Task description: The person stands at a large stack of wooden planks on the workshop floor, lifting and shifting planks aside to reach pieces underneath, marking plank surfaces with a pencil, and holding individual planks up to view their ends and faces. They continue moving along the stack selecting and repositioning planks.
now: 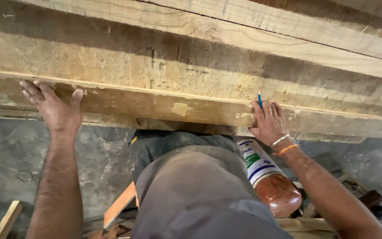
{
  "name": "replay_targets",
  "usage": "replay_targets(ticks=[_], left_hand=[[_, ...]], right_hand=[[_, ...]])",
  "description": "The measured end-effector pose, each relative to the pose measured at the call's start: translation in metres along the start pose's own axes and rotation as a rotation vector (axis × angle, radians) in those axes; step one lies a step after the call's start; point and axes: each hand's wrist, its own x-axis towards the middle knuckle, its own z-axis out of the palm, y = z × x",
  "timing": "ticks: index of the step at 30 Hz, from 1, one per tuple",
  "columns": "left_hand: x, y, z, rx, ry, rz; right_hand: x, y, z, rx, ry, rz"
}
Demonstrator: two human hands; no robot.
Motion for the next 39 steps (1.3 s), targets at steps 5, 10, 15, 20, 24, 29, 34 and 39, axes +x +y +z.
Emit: replay_targets(ticks=[5, 10, 15, 20, 24, 29, 34, 39], left_hand=[[0.002, -0.006, 0.005, -0.003, 0.019, 0.054], [0.001, -0.007, 0.007, -0.019, 0.026, 0.031], [0.002, -0.006, 0.009, -0.022, 0.041, 0.041], [0.003, -0.008, 0.007, -0.006, 0.045, 0.062], [0.004, -0.009, 0.007, -0.013, 0.021, 0.037], [0.002, -0.005, 0.005, -0.01, 0.033, 0.061], [-0.001, 0.0, 0.001, -0.012, -0.014, 0.003], [0.0, 0.0, 0.002, -0.001, 0.011, 0.026]], right_hand=[[-0.005, -0.002, 0.004, 0.019, 0.016, 0.021], [0.009, -0.016, -0.01, 0.038, 0.0, 0.029], [0.046, -0.067, 0.001, 0.152, -0.018, -0.058], [0.055, -0.086, -0.003, 0.161, 0.018, -0.064], [0.053, -0.087, -0.008, 0.162, 0.037, -0.077], [0.052, -0.093, -0.011, 0.138, 0.064, -0.056], [0.052, -0.094, -0.012, 0.158, 0.04, -0.033], [0.033, -0.071, 0.02, 0.038, 0.203, 0.055]])
